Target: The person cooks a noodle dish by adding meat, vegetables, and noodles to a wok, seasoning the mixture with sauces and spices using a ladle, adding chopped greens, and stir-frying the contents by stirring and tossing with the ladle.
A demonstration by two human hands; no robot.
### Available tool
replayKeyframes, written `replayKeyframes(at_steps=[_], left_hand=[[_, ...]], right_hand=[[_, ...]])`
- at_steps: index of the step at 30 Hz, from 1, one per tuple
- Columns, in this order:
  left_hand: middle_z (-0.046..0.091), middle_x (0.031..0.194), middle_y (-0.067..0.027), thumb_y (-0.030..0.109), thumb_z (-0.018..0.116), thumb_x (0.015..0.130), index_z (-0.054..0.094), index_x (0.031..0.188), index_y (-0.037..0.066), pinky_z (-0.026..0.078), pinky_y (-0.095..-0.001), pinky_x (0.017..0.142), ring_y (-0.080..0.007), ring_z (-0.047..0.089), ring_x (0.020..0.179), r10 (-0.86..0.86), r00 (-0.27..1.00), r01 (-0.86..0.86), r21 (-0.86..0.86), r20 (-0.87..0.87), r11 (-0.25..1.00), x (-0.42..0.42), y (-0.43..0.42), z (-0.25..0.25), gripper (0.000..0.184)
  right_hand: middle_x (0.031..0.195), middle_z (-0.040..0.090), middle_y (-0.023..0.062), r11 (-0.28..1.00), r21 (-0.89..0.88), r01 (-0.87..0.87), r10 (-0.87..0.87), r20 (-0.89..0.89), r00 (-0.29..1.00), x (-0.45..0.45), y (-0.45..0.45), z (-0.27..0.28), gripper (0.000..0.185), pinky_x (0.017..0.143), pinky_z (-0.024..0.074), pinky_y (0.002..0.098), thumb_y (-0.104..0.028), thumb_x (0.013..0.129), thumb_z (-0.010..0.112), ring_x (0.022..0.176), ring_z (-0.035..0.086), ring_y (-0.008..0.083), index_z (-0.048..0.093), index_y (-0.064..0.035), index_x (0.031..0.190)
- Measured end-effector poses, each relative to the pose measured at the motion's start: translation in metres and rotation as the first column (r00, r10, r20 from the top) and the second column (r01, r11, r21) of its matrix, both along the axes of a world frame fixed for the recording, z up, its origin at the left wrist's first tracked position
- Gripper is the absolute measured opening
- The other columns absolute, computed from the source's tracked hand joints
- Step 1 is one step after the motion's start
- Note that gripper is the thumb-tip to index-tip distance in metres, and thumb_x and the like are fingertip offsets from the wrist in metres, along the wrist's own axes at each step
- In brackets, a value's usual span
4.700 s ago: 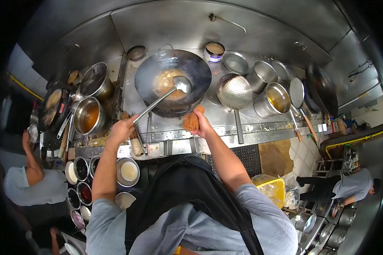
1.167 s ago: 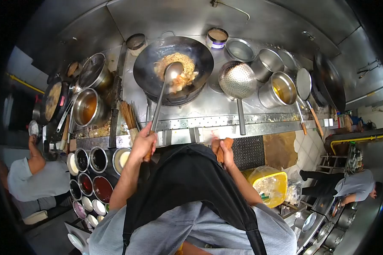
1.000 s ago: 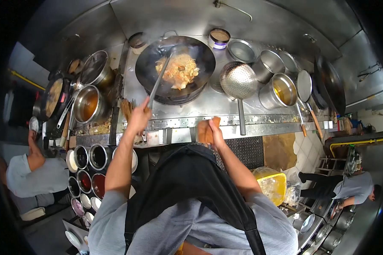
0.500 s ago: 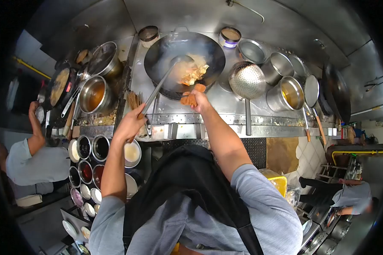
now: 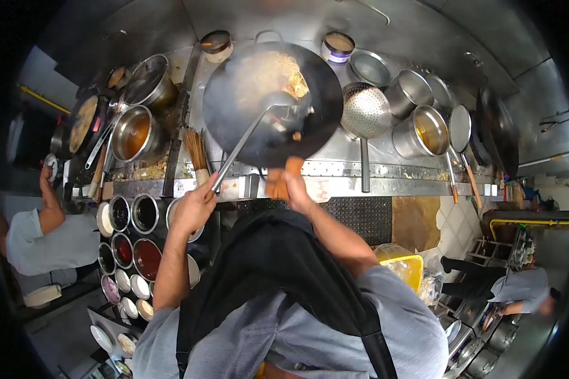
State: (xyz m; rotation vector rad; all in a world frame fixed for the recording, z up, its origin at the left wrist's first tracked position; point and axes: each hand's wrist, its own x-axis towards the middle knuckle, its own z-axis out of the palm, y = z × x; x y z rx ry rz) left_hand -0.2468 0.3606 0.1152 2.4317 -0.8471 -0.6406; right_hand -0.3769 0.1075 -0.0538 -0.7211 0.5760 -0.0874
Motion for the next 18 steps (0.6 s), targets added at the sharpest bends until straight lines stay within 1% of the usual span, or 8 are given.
replayKeyframes(at_steps=[3,6,7,8,9,12,15,18], left_hand=[[0.053,0.072,-0.0159,0.007,0.067,0.086,0.048,0.149,0.017,0.048,-0.0360,0.067,-0.0279,0.053,0.061,-0.048,0.997,0.051,-0.053,0.059,0.997,-0.013,0.020,0.018,0.067],[0.052,0.072,-0.0178,0.007,0.069,0.085,0.050,0.147,0.014,0.048,-0.0348,0.066,-0.0299,0.050,0.061,-0.001,0.991,0.004,0.025,-0.131,1.000,-0.014,0.049,0.071,0.065],[0.053,0.073,-0.0183,0.008,0.069,0.086,0.050,0.146,0.013,0.048,-0.0344,0.067,-0.0304,0.050,0.061,0.007,0.986,0.004,0.062,-0.166,0.998,-0.013,0.049,0.085,0.064],[0.053,0.073,-0.0188,0.008,0.070,0.086,0.051,0.146,0.012,0.047,-0.0340,0.067,-0.0310,0.049,0.062,0.017,0.980,0.003,0.097,-0.198,0.995,-0.011,0.048,0.097,0.063],[0.054,0.074,-0.0193,0.009,0.070,0.086,0.052,0.145,0.011,0.047,-0.0336,0.067,-0.0315,0.049,0.062,0.032,0.973,-0.001,0.133,-0.229,0.991,-0.008,0.046,0.102,0.062],[0.061,0.080,-0.0210,0.010,0.070,0.086,0.051,0.146,0.014,0.051,-0.0363,0.072,-0.0350,0.057,0.067,-0.064,0.996,0.067,0.052,-0.069,0.996,0.003,0.029,0.049,0.063],[0.070,0.093,-0.0217,0.012,0.071,0.086,0.048,0.148,0.023,0.052,-0.0486,0.077,-0.0421,0.067,0.087,0.003,0.999,-0.006,0.070,0.034,0.998,-0.002,0.010,-0.002,0.067],[0.069,0.094,-0.0227,0.012,0.072,0.085,0.049,0.148,0.022,0.052,-0.0491,0.077,-0.0427,0.066,0.087,-0.012,0.995,0.009,0.031,0.100,0.999,-0.016,0.012,0.001,0.068]], right_hand=[[0.112,0.066,0.0165,0.986,0.026,0.163,-0.162,-0.025,0.986,-0.020,0.010,-0.034,0.032,0.083,0.0608,0.0489,-0.016,0.092,0.050,0.099,0.069,0.0322,0.055,-0.0001,0.120],[0.109,0.066,0.0181,0.977,0.079,0.198,-0.187,-0.125,0.974,0.025,-0.010,0.057,0.031,0.083,0.0590,0.0500,-0.017,0.092,0.049,0.096,0.068,0.0309,0.054,0.0021,0.117],[0.105,0.067,0.0188,0.972,0.113,0.208,-0.200,-0.076,0.977,0.052,-0.024,0.057,0.029,0.065,0.0593,0.0428,-0.018,0.093,0.047,0.082,0.069,0.0291,0.055,0.0044,0.110],[0.100,0.068,0.0189,0.991,0.123,0.057,-0.058,0.011,0.998,0.074,-0.048,0.021,0.029,0.047,0.0516,0.0347,-0.018,0.094,0.046,0.069,0.068,0.0275,0.057,0.0057,0.106],[0.097,0.069,0.0181,0.987,0.085,0.134,-0.128,-0.072,0.989,0.089,-0.048,0.030,0.030,0.038,0.0424,0.0309,-0.018,0.095,0.046,0.061,0.066,0.0270,0.058,0.0068,0.105],[0.096,0.069,0.0170,0.991,-0.015,0.132,-0.133,-0.090,0.987,0.080,-0.036,0.040,0.030,0.045,0.0493,0.0330,-0.019,0.095,0.046,0.068,0.068,0.0274,0.058,0.0057,0.107],[0.120,0.062,0.0206,1.000,0.011,0.010,-0.009,-0.066,0.998,0.015,-0.010,0.013,0.039,0.086,0.0589,0.0493,-0.018,0.092,0.049,0.103,0.066,0.0338,0.056,0.0053,0.122],[0.115,0.064,0.0194,0.987,0.021,0.157,-0.153,-0.111,0.982,-0.019,0.008,-0.010,0.038,0.087,0.0588,0.0505,-0.016,0.090,0.049,0.103,0.067,0.0339,0.058,0.0037,0.121]])
